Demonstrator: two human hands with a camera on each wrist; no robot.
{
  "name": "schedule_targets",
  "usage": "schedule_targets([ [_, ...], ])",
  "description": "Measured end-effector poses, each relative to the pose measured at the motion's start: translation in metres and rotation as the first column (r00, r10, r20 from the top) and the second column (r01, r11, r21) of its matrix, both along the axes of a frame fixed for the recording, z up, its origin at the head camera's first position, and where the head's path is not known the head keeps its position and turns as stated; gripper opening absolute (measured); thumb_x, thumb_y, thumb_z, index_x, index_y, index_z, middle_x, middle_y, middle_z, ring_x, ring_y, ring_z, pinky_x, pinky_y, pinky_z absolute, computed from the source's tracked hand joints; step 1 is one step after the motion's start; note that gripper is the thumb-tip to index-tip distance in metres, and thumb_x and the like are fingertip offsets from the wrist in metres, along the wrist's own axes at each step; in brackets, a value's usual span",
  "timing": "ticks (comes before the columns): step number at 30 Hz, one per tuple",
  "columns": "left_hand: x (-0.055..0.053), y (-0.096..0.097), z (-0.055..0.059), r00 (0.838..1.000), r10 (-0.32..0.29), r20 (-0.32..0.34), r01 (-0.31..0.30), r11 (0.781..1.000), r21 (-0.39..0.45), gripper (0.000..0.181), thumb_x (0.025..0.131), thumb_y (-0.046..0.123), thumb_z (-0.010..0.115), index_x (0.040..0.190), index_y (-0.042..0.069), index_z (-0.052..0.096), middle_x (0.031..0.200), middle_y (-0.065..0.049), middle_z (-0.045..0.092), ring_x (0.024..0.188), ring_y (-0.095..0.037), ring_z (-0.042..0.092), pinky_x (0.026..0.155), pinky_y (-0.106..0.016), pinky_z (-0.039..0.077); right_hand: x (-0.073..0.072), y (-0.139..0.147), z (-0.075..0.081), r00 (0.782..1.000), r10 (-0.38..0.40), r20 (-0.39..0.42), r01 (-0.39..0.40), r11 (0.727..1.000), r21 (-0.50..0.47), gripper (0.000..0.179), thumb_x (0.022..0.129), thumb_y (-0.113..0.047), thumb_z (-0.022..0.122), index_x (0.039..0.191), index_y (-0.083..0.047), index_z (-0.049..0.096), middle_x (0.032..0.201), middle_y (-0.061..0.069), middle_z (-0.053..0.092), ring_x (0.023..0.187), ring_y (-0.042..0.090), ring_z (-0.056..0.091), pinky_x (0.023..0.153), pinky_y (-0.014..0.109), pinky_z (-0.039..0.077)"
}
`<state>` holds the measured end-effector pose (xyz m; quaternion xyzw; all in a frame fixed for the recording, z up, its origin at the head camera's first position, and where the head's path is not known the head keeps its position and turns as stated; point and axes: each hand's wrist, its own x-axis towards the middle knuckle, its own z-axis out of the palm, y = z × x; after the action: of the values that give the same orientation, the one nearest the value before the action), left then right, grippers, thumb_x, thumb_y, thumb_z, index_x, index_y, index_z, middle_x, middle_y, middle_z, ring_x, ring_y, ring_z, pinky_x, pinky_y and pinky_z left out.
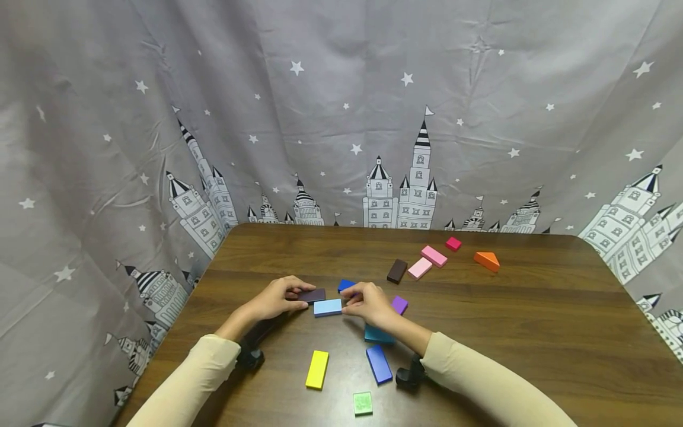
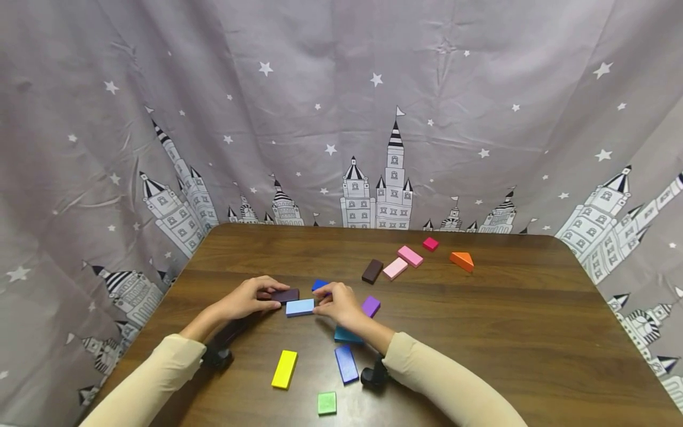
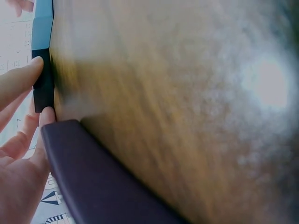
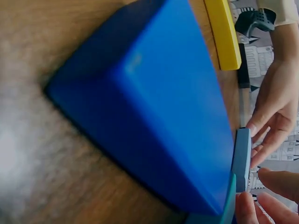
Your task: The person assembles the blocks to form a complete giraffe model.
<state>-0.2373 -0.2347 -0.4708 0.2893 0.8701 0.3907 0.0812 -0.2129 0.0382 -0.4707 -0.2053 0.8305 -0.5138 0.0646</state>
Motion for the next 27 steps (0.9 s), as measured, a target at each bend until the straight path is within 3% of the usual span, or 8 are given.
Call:
schedule_targets([
  [11,-0.003,0.002,-0.004,1.000,0.008,0.009,-0.008,1.000,0.002,0.036,0.089,0.007,0.075,0.124,-0.002,0.068,0.116,-0.016,0.063,0.107,-0.031,0.061,0.090,-0.039,0.055,-0.003,-0.013,-0.005,0.998,0.017,-0.056,-0.016,0.999,0.029,0.031,0.076,0.006,0.081,0.105,0.010,0.072,0.094,0.018,0.068,0.077,0.023,0.070,0.064,0.018,0.054],
  [19,0.000,0.006,-0.004,1.000,-0.003,0.010,0.003,1.000,0.014,0.036,0.091,0.006,0.073,0.125,-0.002,0.067,0.117,-0.017,0.063,0.109,-0.032,0.060,0.092,-0.042,0.054,-0.003,-0.016,-0.006,0.994,0.020,-0.107,-0.008,0.994,0.109,0.027,0.073,0.008,0.084,0.098,0.008,0.073,0.086,0.014,0.068,0.073,0.020,0.067,0.062,0.016,0.051],
  [27,0.001,0.011,-0.003,1.000,-0.017,-0.007,0.017,1.000,0.008,0.035,0.091,0.005,0.073,0.124,-0.003,0.067,0.115,-0.016,0.063,0.108,-0.030,0.059,0.093,-0.042,0.053,0.000,-0.013,-0.005,0.995,0.057,-0.083,-0.050,0.995,0.084,0.022,0.072,0.009,0.085,0.090,0.008,0.072,0.076,0.012,0.068,0.067,0.012,0.063,0.059,0.015,0.050],
])
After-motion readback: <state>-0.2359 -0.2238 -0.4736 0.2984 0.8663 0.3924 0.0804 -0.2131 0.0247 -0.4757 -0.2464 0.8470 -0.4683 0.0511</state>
